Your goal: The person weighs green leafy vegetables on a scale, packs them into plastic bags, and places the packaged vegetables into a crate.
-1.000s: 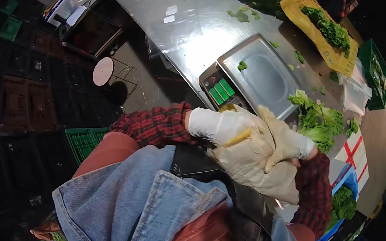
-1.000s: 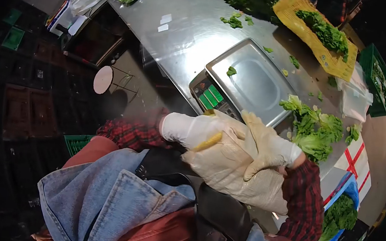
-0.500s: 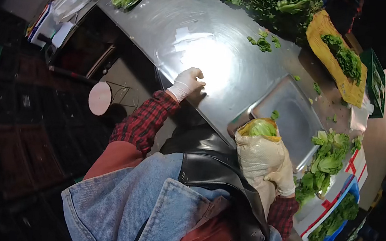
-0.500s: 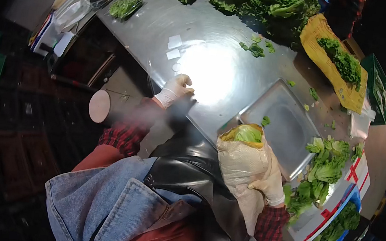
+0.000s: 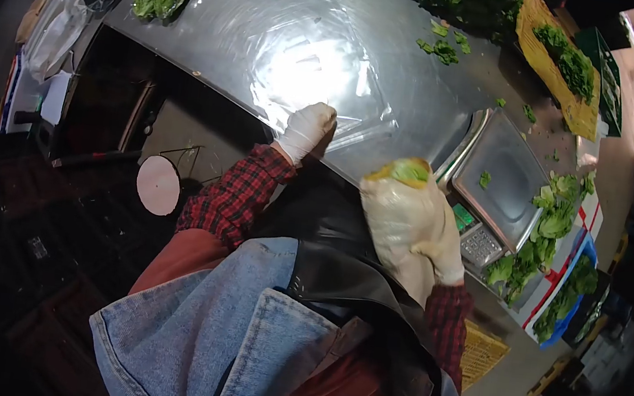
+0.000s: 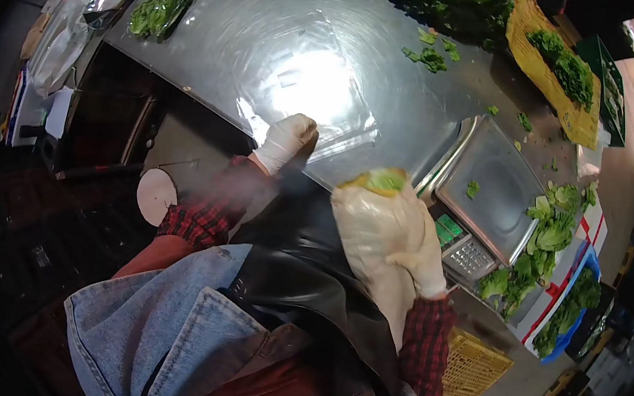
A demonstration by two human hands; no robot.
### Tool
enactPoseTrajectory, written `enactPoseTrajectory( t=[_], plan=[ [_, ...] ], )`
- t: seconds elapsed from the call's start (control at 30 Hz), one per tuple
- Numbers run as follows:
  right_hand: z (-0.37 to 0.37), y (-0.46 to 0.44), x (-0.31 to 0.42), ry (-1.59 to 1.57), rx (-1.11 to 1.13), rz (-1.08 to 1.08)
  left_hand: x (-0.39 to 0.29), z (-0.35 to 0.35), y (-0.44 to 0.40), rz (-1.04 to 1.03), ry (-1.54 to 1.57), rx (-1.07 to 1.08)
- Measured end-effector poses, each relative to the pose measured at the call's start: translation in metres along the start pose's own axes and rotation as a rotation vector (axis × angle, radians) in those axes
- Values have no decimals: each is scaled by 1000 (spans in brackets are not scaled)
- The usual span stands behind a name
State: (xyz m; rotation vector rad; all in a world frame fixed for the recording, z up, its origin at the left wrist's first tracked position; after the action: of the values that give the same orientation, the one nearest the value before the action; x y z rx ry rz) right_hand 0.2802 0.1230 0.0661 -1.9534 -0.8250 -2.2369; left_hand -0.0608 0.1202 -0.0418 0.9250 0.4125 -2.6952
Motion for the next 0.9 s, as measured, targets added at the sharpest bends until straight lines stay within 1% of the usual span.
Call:
enactPoseTrajectory(
  t=[0.03,0.07,0.1,0.17,0.2,0.3,0.37,0.47,0.57,0.6,0.7,0.73,0.83,0.87,0.9],
  plan=[
    [-11,-10,3,64,28,36,-6,9,-3,-31,36,-70],
    [-23,-19,4,126,59,74,-8,12,-7,-39,40,-61],
    [-31,-26,4,123,50,73,-12,10,-10,-80,6,10],
    [-52,-42,3,198,118,35,-21,10,-19,-166,-67,142],
    [-60,-47,2,234,151,17,-26,17,-22,-178,-69,141],
    [-69,-59,-16,278,96,30,-46,24,-22,-265,-56,230],
    [-76,-59,-20,294,64,25,-41,23,-22,-310,-45,231],
    [-79,-56,-12,365,-87,3,-37,28,-22,-387,-25,217],
    [-86,-55,-13,390,-137,54,-31,19,-22,-344,-9,462],
    [-87,-54,-12,407,-158,76,-30,21,-23,-356,-12,466],
    [-87,-51,-10,474,-230,94,-16,30,-32,-159,180,492],
    [-87,-51,-7,511,-260,104,-24,33,-33,-171,178,497],
    [-97,-47,2,577,-279,63,-59,51,-20,-486,-117,463],
    [-100,-45,2,614,-281,41,-70,60,-17,-494,-120,469],
    [-101,-44,2,607,-290,38,-81,70,-15,-509,-225,478]
  ],
)
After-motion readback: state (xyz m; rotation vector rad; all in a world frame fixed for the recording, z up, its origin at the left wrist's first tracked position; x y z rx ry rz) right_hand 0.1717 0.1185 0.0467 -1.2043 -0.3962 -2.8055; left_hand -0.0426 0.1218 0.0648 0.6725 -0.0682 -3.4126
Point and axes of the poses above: each hand's wrist, its own y-axis away from the middle knuckle, its own z-axis out of the back of the hand, x = y × z, the point moved 8 cm from there along -y, towards the middle knuckle, and after that the axes turned 10 degrees about -x, right-handed, at the moved point
